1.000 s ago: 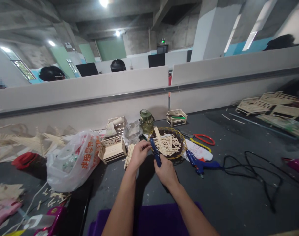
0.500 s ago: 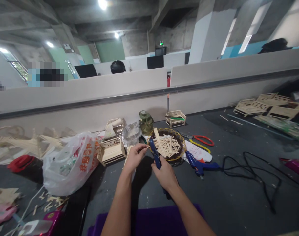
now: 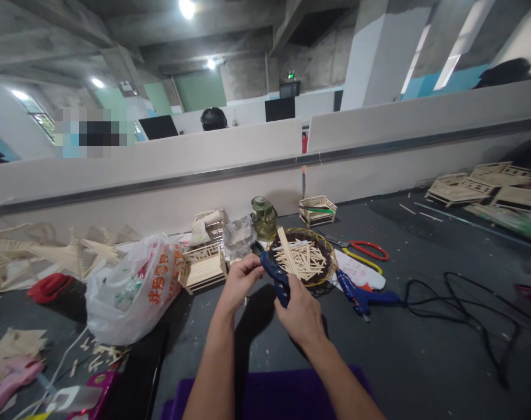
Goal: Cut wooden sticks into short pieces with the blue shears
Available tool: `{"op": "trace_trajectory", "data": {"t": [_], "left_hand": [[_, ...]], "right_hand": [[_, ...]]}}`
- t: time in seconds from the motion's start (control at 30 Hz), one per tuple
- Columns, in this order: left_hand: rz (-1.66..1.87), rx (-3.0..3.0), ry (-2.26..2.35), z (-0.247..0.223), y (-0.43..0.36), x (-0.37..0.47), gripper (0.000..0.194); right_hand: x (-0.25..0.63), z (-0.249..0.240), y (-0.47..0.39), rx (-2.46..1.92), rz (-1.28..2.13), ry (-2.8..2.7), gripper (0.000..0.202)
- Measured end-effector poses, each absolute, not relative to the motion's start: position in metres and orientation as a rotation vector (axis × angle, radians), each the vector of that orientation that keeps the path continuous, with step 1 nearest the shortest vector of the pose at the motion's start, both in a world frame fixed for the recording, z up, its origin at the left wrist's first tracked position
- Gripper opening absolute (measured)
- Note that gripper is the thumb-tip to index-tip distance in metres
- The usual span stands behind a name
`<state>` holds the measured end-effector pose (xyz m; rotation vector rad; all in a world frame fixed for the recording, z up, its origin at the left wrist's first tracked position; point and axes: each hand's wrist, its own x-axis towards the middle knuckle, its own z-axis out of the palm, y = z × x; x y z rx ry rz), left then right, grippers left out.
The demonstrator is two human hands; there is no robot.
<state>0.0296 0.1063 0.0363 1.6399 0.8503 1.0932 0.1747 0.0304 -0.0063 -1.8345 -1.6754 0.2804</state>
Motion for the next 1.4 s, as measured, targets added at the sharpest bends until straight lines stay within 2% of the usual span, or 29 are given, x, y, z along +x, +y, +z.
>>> {"op": "trace_trajectory", "data": {"t": [0.73, 1.13, 1.4], "left_hand": [[1.008, 1.658, 0.841, 0.029, 0.110, 0.022, 0.020], [0.965, 1.824, 0.902, 0.033, 0.117, 0.031, 0.019], [0.989, 1.835, 0.981, 0.025, 0.123, 0.042, 0.015]], "right_hand": [[0.175, -0.006, 0.029, -1.849, 0.277, -1.744, 0.035], [0.177, -0.007, 0.030, -1.979, 0.352, -1.746, 0.022], [0.182, -0.018, 0.041, -1.896, 0.409, -1.688, 0.011]]}}
